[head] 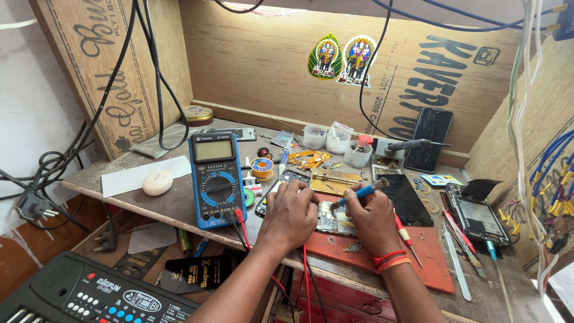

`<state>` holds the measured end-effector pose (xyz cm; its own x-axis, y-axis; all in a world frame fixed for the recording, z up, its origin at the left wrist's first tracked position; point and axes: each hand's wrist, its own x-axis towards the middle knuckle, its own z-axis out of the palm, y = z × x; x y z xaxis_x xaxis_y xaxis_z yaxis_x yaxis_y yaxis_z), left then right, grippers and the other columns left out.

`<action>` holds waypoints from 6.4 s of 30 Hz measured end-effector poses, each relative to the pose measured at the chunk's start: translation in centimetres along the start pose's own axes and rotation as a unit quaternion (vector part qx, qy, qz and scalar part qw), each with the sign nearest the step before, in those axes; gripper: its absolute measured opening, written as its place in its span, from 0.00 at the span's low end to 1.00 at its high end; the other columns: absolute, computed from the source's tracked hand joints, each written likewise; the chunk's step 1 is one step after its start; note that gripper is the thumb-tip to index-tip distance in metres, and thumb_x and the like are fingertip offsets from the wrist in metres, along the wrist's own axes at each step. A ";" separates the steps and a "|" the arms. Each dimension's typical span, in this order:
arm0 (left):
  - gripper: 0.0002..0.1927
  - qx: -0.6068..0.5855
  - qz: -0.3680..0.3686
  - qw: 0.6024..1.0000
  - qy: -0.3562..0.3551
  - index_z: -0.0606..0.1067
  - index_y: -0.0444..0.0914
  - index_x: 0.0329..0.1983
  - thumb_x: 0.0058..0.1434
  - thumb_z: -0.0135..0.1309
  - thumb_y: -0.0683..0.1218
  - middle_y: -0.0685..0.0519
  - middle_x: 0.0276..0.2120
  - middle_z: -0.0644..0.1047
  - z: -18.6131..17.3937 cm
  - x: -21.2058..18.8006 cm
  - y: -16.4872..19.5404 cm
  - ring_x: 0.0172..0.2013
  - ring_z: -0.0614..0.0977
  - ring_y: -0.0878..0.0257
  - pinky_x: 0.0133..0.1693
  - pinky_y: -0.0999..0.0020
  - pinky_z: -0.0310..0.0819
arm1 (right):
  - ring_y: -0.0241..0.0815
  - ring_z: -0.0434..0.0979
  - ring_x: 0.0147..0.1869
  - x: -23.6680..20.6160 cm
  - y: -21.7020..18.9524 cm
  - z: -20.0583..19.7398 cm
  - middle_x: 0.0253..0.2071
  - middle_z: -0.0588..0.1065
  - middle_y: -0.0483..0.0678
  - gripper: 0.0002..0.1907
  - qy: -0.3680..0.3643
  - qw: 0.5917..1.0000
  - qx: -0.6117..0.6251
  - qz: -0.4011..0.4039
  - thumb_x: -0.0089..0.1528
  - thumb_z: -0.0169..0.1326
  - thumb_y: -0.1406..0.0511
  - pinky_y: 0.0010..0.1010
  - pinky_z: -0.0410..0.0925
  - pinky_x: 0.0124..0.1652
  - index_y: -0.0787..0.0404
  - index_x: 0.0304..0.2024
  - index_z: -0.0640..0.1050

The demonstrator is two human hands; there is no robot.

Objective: The person probes a disassembled phone motherboard with multimeter test leads, checking points on the board. They then set the probes aside and use a soldering iron to work on the board, holding it steady with the other hand while touching components on it.

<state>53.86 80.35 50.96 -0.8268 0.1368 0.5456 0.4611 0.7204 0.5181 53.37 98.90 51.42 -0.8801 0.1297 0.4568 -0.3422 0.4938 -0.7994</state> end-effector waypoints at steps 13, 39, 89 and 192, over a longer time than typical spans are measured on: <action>0.11 -0.010 0.020 1.000 0.020 0.80 0.43 0.40 0.58 0.49 0.46 0.52 0.45 0.76 0.2 -0.2 0.1 0.53 0.75 0.55 0.56 0.51 0.60 | 0.29 0.75 0.28 -0.4 -0.4 -0.4 0.24 0.77 0.43 0.09 0.071 0.997 -0.001 -0.030 0.63 0.56 0.63 0.26 0.68 0.29 0.62 0.40 0.80; 0.14 -0.013 0.035 0.997 0.063 0.75 0.41 0.46 0.57 0.48 0.44 0.51 0.45 0.76 0.1 0.0 -0.8 0.55 0.74 0.55 0.56 0.53 0.60 | 0.30 0.78 0.30 -0.3 -0.6 -0.2 0.26 0.80 0.45 0.08 0.000 1.000 0.010 -0.015 0.57 0.58 0.66 0.25 0.70 0.31 0.65 0.34 0.83; 0.14 -0.045 -0.050 0.994 0.088 0.75 0.42 0.46 0.58 0.44 0.42 0.53 0.44 0.79 -0.1 0.5 -1.2 0.51 0.77 0.56 0.55 0.53 0.62 | 0.31 0.74 0.27 -0.6 -0.9 -0.2 0.24 0.77 0.45 0.07 0.005 0.999 -0.017 -0.044 0.54 0.59 0.66 0.27 0.68 0.29 0.66 0.28 0.82; 0.12 -0.036 -0.035 0.996 0.075 0.82 0.44 0.29 0.59 0.46 0.42 0.55 0.36 0.79 0.2 0.3 -1.5 0.47 0.78 0.57 0.55 0.54 0.63 | 0.29 0.71 0.26 -0.5 0.0 0.2 0.21 0.76 0.43 0.08 0.009 1.000 -0.009 -0.027 0.55 0.60 0.65 0.26 0.66 0.27 0.65 0.29 0.81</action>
<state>52.84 79.49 50.26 -0.8032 -0.0186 0.5954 0.4305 0.6727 0.6019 53.74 98.66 51.16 -0.8543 0.1175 0.5064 -0.3830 0.5165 -0.7659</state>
